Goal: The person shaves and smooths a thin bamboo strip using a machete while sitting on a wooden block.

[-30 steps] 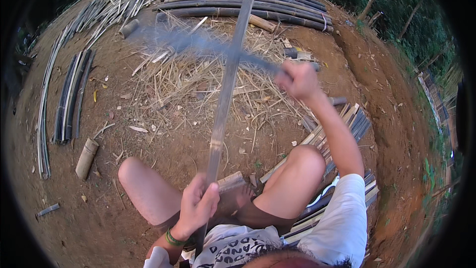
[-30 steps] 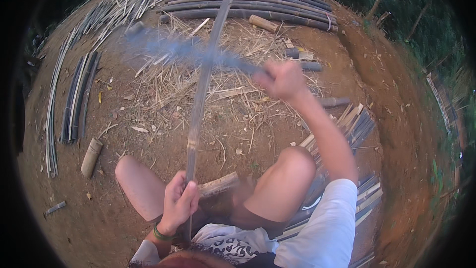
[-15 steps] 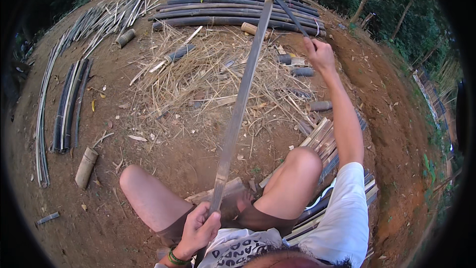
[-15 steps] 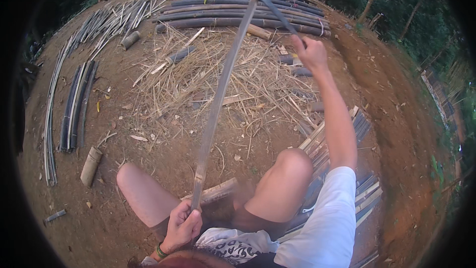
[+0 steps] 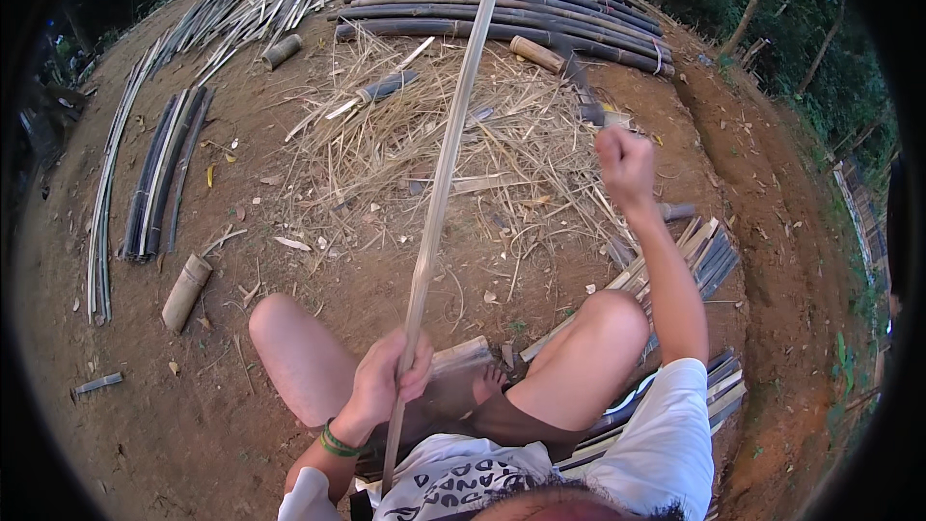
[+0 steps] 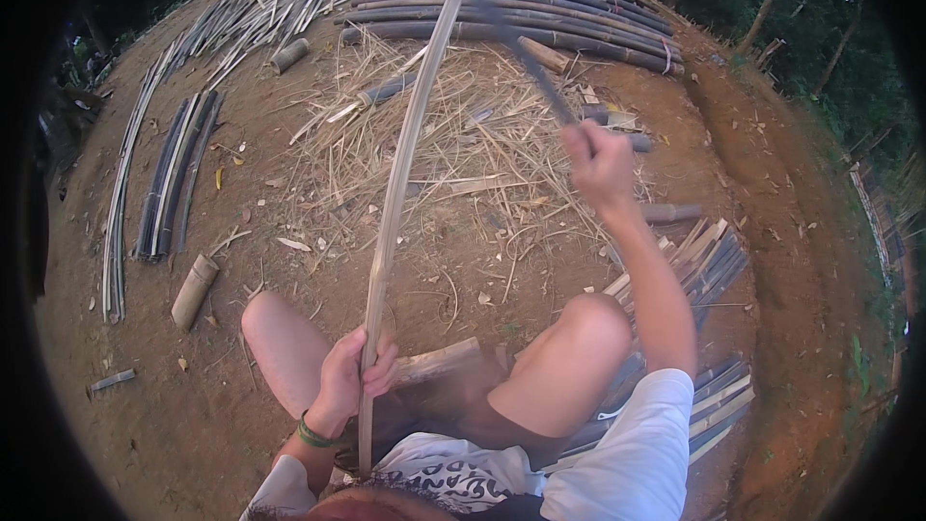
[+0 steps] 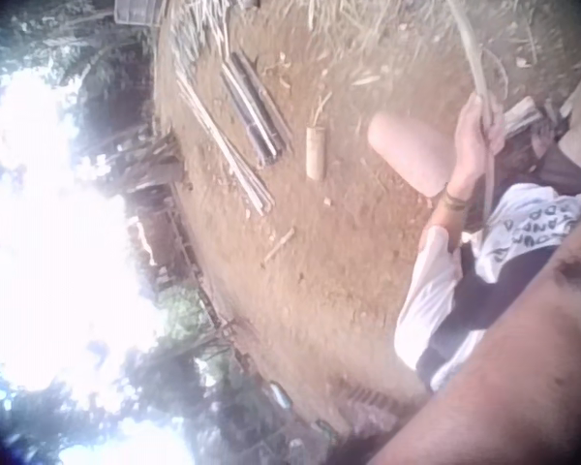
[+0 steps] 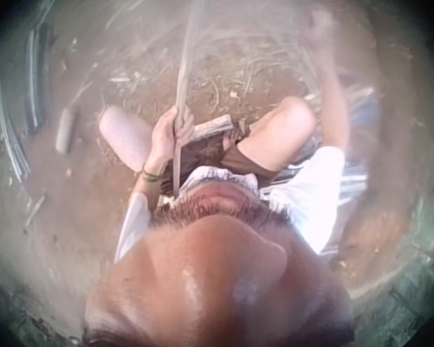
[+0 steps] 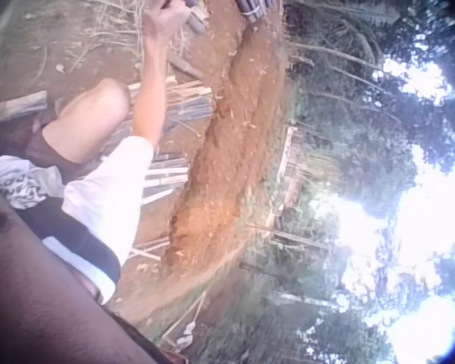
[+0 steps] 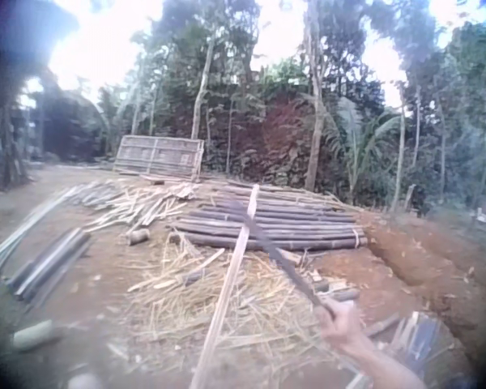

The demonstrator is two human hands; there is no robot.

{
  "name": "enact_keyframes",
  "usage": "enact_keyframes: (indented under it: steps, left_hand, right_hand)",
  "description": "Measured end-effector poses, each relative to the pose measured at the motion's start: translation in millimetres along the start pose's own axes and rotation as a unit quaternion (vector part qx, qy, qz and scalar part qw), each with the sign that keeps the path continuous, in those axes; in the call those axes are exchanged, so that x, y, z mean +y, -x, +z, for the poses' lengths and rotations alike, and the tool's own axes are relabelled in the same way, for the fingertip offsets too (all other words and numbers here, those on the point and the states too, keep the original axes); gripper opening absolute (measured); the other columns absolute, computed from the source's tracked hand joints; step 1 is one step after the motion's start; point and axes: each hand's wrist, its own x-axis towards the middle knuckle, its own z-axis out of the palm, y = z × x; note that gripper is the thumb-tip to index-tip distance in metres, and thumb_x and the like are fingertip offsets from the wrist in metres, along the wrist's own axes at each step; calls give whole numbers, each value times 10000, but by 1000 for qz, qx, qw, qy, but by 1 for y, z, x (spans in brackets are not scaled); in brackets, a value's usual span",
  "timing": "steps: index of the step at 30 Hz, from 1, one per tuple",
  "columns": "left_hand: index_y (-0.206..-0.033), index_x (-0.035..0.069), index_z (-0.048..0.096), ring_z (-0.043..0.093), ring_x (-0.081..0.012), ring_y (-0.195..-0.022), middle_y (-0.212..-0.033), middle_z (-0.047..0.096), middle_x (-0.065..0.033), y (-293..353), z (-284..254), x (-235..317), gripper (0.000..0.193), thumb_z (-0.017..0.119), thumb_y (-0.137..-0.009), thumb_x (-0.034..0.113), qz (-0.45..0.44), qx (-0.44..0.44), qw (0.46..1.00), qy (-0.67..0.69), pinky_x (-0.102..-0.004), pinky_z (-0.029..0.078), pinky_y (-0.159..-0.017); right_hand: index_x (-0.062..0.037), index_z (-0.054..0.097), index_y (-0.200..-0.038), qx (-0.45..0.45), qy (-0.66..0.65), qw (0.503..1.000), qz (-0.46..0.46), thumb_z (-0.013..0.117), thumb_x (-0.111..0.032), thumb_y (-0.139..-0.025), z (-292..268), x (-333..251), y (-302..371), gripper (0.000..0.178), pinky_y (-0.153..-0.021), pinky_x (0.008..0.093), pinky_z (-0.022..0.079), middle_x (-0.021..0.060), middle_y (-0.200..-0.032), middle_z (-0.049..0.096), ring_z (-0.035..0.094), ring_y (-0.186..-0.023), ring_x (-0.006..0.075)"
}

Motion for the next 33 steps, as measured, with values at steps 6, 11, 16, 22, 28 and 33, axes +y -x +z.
enact_keyframes:
  steps: [6, 11, 16, 22, 28, 33]
  left_hand:
    - [-912, 78, 461, 306, -59, -475, -610, 353, 46, -20, 17, 7, 473, 296, -1096, 481, -22, 16, 999, -40, -221, 271, -432]
    - [-859, 82, 435, 311, -52, -481, -611, 359, 46, -21, 23, 7, 473, 279, -1106, 453, 16, 22, 994, -101, -217, 267, -436]
    - [-808, 87, 421, 319, -44, -491, -611, 377, 47, -10, 22, -5, 489, 271, -1109, 442, 26, 18, 990, -135, -217, 263, -439]
    - [-794, 87, 418, 334, -42, -504, -615, 384, 47, -14, 19, -2, 491, 270, -1111, 432, 44, 25, 987, -153, -215, 271, -447]
    - [-803, 80, 423, 349, -44, -514, -619, 396, 38, -1, 23, -8, 482, 283, -1110, 424, 37, 46, 983, -176, -219, 280, -454]
    - [-817, 75, 427, 348, -48, -513, -616, 391, 37, 1, 19, -8, 469, 297, -1108, 419, 50, 44, 980, -185, -220, 281, -457]
  right_hand:
    - [-86, 550, -699, -179, 66, 962, -194, 686, -613, -853, 23, -71, 54, 566, -450, 419, 464, 98, -580, 587, 609, -476, 297]
    - [-82, 537, -676, -199, 87, 940, -263, 669, -639, -856, 17, -91, 56, 600, -448, 436, 475, 112, -543, 559, 614, -468, 307]
    - [-72, 556, -692, -116, 115, 983, -89, 667, -584, -875, 8, -54, 21, 555, -464, 454, 453, 136, -513, 529, 581, -462, 345]
    - [-77, 550, -690, -221, 111, 936, -251, 650, -621, -870, 16, -93, 58, 582, -465, 439, 459, 126, -543, 532, 597, -499, 349]
    - [-77, 553, -694, -136, 155, 970, -131, 641, -645, -870, 7, -53, 17, 601, -465, 445, 475, 125, -517, 537, 609, -487, 351]
    - [-80, 567, -725, -184, 129, 938, -265, 655, -623, -873, 12, -74, 36, 569, -470, 449, 476, 128, -511, 518, 607, -496, 349]
